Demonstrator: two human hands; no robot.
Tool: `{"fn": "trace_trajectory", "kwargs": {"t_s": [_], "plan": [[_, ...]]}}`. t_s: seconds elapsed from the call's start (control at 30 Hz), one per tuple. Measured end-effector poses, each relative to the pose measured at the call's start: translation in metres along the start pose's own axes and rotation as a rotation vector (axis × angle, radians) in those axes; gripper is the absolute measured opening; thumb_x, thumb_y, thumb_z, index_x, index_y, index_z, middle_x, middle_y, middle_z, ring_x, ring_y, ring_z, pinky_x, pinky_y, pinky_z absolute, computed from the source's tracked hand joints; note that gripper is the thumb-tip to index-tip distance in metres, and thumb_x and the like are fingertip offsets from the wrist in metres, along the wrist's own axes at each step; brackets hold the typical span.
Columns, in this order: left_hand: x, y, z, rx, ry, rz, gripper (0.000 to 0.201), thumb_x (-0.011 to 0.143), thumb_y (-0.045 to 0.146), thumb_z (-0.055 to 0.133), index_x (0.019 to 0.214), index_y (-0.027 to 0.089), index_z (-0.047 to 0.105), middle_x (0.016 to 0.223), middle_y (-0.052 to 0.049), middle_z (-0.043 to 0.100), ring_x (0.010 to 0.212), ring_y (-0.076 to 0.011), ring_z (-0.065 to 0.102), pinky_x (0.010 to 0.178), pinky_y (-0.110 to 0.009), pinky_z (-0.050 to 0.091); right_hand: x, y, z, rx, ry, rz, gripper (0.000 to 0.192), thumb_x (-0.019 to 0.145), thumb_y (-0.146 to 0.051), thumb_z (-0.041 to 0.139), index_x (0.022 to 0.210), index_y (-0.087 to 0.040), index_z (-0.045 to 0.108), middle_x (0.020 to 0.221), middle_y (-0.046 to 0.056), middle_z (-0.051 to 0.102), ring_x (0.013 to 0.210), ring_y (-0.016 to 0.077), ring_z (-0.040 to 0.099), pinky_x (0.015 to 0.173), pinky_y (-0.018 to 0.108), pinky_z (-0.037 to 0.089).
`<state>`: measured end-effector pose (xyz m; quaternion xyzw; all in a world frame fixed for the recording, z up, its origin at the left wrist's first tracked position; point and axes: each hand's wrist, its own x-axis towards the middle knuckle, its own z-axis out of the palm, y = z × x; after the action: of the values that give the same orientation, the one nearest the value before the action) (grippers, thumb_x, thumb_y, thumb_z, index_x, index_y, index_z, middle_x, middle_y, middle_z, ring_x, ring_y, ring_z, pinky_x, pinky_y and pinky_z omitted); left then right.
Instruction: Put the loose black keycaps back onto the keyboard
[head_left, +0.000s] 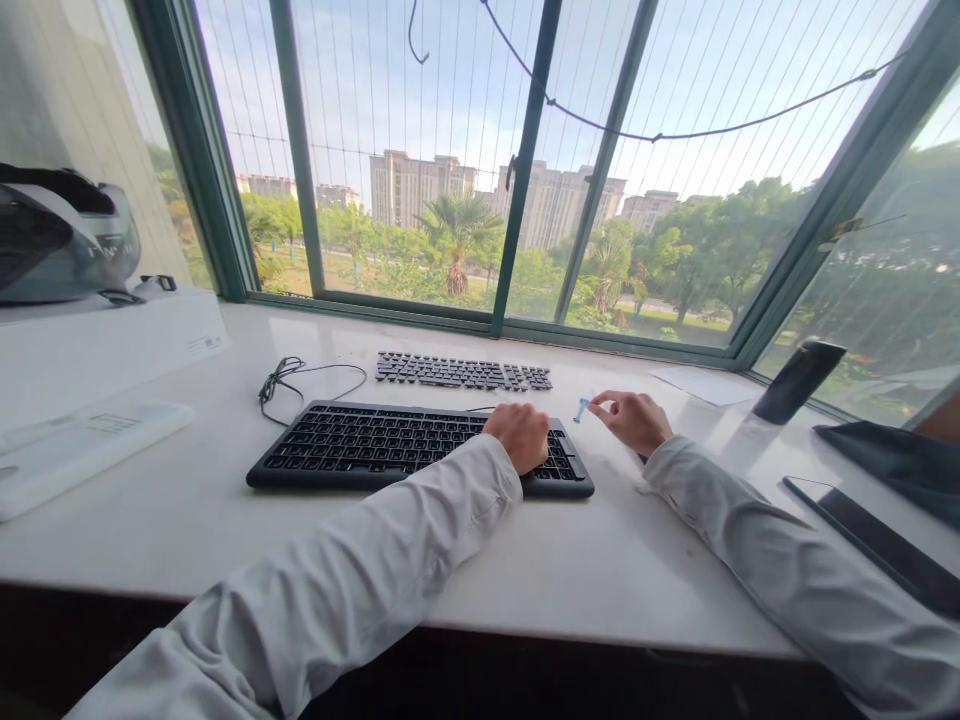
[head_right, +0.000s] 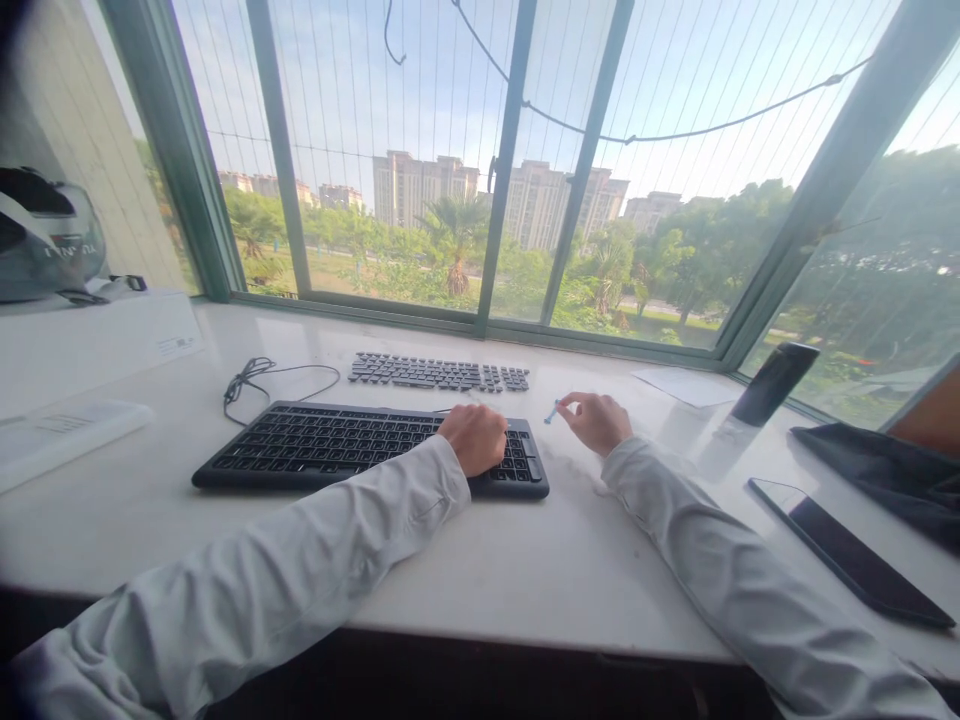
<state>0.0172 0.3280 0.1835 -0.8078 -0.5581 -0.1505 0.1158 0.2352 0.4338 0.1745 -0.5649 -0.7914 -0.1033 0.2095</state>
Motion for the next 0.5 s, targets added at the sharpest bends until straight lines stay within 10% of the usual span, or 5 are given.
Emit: {"fn": "trace_trajectory", "kwargs": {"t_s": [0.23,0.5], "plan": [[0.0,0.0,0.001,0.001,0.013,0.006,0.024,0.076,0.02,0.045,0.081,0.014,0.067,0.076,-0.011,0.066,0.076,-0.0235,0.063,0.066,-0.034,0.049,0.077,-0.005,0.024,-0.271,-0.156,-0.079,0.032,0.082,-0.043,0.047,0.096,-0.024,0.068,0.092,0.01,0.068,0.088,0.0246,0.059,0.082,0.038,0.036],[-0.001,-0.002,-0.003,-0.017,0.006,-0.009,0.025,0.077,0.02,0.045,0.083,0.014,0.068,0.077,-0.013,0.065,0.078,-0.0244,0.063,0.069,-0.036,0.05,0.149,-0.003,0.081,-0.106,-0.16,0.073,0.034,0.08,-0.041,0.053,0.108,-0.026,0.064,0.102,0.009,0.066,0.094,0.0239,0.057,0.077,0.035,0.041]]}}
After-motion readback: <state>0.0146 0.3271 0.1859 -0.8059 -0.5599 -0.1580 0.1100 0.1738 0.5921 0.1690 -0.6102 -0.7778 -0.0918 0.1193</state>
